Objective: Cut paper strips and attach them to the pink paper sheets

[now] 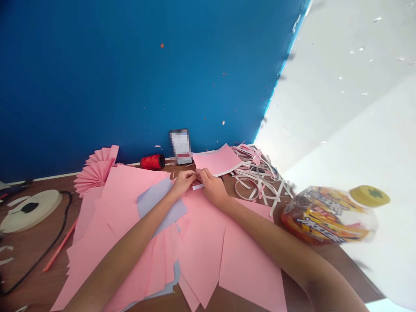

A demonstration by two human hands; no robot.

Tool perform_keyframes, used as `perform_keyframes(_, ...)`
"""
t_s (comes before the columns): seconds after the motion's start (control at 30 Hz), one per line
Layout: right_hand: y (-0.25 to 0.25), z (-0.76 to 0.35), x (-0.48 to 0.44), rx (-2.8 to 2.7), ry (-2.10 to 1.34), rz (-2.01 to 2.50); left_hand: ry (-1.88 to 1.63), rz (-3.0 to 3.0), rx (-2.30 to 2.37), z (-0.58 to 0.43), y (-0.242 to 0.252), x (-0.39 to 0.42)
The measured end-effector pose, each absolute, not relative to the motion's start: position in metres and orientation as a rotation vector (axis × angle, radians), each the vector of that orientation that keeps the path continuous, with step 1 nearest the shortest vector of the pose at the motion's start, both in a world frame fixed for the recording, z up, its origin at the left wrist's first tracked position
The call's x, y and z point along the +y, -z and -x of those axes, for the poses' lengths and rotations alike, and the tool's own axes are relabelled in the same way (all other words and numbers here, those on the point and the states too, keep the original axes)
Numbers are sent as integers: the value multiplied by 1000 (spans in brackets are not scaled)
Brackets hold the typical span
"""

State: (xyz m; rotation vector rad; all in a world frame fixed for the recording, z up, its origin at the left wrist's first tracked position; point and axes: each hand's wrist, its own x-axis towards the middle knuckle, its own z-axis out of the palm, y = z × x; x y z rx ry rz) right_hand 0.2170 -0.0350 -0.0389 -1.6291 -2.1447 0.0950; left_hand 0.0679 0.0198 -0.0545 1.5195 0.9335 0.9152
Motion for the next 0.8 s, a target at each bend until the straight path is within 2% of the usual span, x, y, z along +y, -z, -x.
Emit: perform_keyframes(0.8,42,-218,-34,-2151,-61,1654,-934,-1524,927,-70,54,19)
